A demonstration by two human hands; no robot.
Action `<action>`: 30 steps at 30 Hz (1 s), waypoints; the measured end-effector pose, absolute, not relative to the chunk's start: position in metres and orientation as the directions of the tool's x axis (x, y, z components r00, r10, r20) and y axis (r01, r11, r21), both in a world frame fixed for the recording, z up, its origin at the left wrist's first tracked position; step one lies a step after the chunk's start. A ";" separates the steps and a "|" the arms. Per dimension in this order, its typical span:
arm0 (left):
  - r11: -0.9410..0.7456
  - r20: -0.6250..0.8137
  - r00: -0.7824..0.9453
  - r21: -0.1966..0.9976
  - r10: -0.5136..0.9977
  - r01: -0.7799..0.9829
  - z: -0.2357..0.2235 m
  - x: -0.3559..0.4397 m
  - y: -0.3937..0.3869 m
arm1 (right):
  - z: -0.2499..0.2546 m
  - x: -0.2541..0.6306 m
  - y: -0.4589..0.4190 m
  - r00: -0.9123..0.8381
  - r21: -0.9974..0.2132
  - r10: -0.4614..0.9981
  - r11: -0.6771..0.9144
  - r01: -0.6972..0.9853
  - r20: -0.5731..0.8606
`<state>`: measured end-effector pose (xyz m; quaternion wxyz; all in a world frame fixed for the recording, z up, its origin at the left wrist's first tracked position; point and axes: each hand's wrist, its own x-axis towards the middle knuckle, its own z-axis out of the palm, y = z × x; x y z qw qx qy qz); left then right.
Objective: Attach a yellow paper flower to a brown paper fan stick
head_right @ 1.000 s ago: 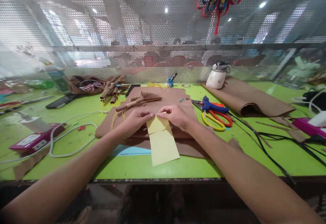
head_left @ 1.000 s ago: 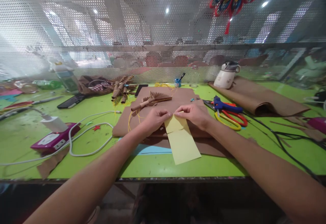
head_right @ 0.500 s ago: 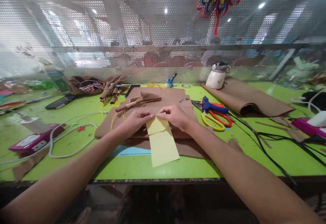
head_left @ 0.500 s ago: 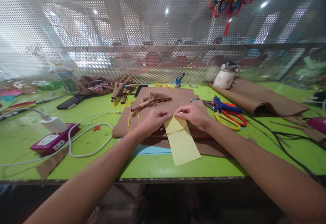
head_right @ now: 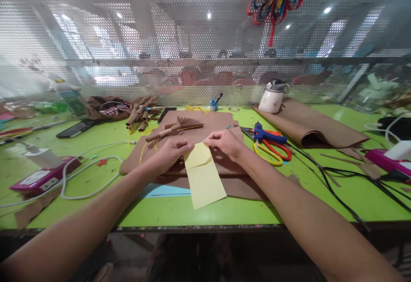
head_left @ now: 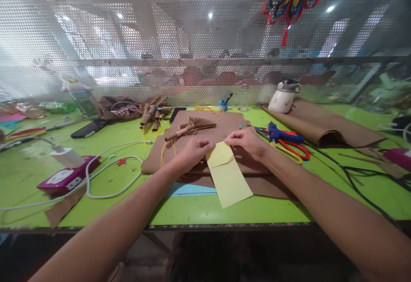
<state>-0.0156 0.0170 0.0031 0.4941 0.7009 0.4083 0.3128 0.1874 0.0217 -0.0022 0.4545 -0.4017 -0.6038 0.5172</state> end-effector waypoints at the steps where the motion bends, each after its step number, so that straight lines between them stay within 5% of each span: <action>1: -0.156 0.022 0.484 0.959 0.875 0.237 0.003 -0.016 0.018 | -0.003 0.188 0.022 -0.268 -0.989 0.954 0.147 0.015 0.138; 8: -0.007 0.021 0.595 1.000 0.803 -0.025 0.004 -0.016 0.019 | 0.002 0.190 0.021 -0.240 -0.978 0.956 0.193 0.085 0.168; 16: -0.132 0.070 0.564 0.989 0.823 0.070 0.004 -0.016 0.019 | 0.003 0.179 0.017 -0.266 -0.905 0.924 0.342 0.255 0.274; 24: -0.145 0.053 0.469 0.976 0.882 0.162 0.008 -0.016 0.022 | 0.003 0.181 0.021 -0.182 -0.942 0.950 0.286 0.175 0.254; 30: -0.072 0.058 0.409 0.997 0.911 0.020 0.006 -0.017 0.023 | 0.004 0.184 0.025 -0.141 -0.973 0.966 0.225 0.050 0.216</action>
